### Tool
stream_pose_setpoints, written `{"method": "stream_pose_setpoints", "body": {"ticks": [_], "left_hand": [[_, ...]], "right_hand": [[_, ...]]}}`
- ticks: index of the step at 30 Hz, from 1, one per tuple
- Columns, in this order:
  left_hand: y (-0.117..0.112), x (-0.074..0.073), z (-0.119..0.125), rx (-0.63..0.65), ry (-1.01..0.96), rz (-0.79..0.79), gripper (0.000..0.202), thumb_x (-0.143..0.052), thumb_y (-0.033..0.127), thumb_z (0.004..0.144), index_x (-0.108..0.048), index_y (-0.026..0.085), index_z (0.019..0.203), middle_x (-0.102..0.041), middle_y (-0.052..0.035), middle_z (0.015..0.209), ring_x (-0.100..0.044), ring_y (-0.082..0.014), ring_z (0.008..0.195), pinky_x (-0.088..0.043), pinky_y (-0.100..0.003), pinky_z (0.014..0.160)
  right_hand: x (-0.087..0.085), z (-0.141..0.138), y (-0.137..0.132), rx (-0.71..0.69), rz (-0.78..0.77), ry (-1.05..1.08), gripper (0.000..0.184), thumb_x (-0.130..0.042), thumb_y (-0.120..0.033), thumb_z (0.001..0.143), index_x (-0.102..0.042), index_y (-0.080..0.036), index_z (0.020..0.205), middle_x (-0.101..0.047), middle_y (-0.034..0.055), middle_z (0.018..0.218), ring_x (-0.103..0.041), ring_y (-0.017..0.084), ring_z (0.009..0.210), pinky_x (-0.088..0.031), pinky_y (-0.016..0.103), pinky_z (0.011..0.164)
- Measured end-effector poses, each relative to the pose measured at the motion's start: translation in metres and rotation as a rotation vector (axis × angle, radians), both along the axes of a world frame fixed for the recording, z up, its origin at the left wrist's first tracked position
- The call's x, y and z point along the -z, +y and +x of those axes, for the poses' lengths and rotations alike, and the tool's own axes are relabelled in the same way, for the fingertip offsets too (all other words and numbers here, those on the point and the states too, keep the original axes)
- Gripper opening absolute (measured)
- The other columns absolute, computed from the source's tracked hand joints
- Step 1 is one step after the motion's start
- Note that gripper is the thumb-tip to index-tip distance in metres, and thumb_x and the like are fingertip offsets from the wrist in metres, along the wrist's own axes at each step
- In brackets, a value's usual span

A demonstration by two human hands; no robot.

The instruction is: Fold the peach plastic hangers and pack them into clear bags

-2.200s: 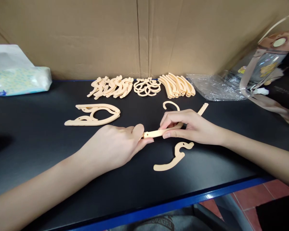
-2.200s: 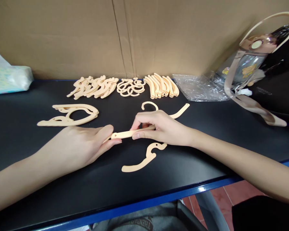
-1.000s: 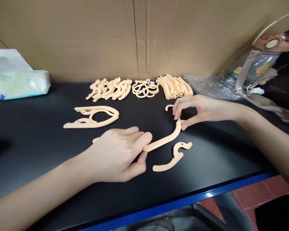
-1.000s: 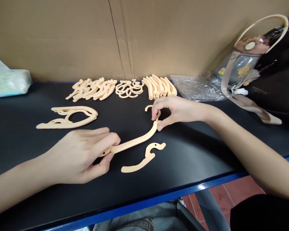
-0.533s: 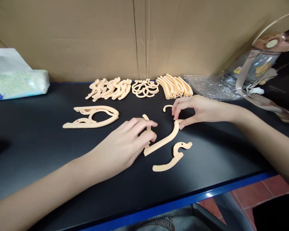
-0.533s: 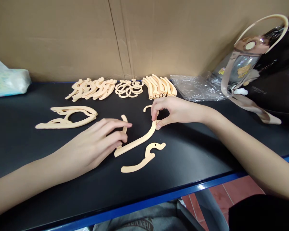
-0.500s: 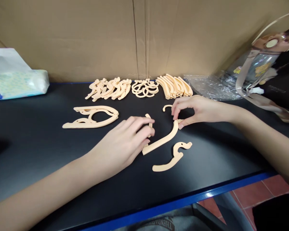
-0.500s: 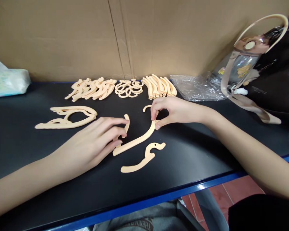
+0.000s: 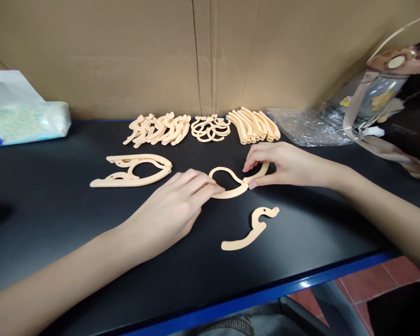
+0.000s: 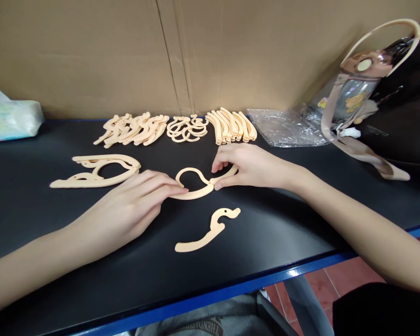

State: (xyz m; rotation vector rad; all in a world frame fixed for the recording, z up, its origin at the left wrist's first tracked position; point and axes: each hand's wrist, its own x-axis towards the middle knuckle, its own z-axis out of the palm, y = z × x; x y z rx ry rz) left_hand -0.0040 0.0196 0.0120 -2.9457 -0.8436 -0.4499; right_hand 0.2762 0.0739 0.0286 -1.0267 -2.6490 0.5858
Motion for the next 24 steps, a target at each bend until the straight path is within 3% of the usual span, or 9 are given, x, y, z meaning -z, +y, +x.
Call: {"method": "stream_pose_setpoints", "body": {"ticks": [4,6,12,19,24], "left_hand": [[0.001,0.0,-0.002,-0.171,-0.011,0.155,0.026,-0.042,0.014,0.1,-0.066,0.014,0.111,-0.067,-0.0092,0.103,-0.062,-0.0237,0.085,-0.05,-0.036,0.071],[0.001,0.0,-0.003,-0.245,-0.018,0.152,0.026,-0.043,0.02,0.101,-0.066,0.013,0.112,-0.067,-0.0084,0.098,-0.064,-0.0232,0.081,-0.05,-0.035,0.067],[0.002,0.002,-0.002,-0.181,-0.026,0.07,0.033,-0.041,0.021,0.101,-0.067,0.011,0.12,-0.066,-0.0113,0.105,-0.064,-0.0254,0.089,-0.054,-0.04,0.077],[-0.002,-0.002,0.002,-0.205,0.005,0.017,0.033,-0.038,0.027,0.102,-0.067,0.013,0.104,-0.067,-0.012,0.105,-0.062,-0.0275,0.091,-0.052,-0.044,0.079],[0.001,-0.003,0.002,-0.294,0.055,0.077,0.031,-0.041,0.031,0.101,-0.066,0.013,0.096,-0.069,-0.0109,0.095,-0.063,-0.0299,0.087,-0.051,-0.046,0.076]], "right_hand": [[-0.004,-0.005,-0.005,-0.103,-0.091,-0.014,0.033,-0.067,-0.048,0.087,-0.073,-0.02,0.103,-0.065,0.0043,0.098,-0.062,0.016,0.083,-0.046,0.028,0.072],[-0.005,-0.007,-0.008,-0.133,-0.12,-0.013,0.033,-0.068,-0.046,0.087,-0.073,-0.02,0.107,-0.063,0.003,0.094,-0.06,0.014,0.079,-0.046,0.027,0.068],[-0.002,-0.016,-0.02,-0.215,-0.215,0.025,0.032,-0.063,-0.033,0.092,-0.07,-0.024,0.122,-0.06,0.0031,0.099,-0.059,0.013,0.083,-0.048,0.025,0.071],[-0.002,-0.027,-0.032,-0.298,-0.013,-0.007,0.026,-0.059,-0.024,0.094,-0.072,-0.028,0.117,-0.061,0.0058,0.105,-0.053,0.018,0.097,-0.042,0.034,0.087],[-0.004,-0.03,-0.038,-0.274,0.045,0.024,0.027,-0.066,-0.034,0.091,-0.07,-0.022,0.115,-0.062,0.0062,0.101,-0.054,0.02,0.095,-0.042,0.034,0.084]]}}
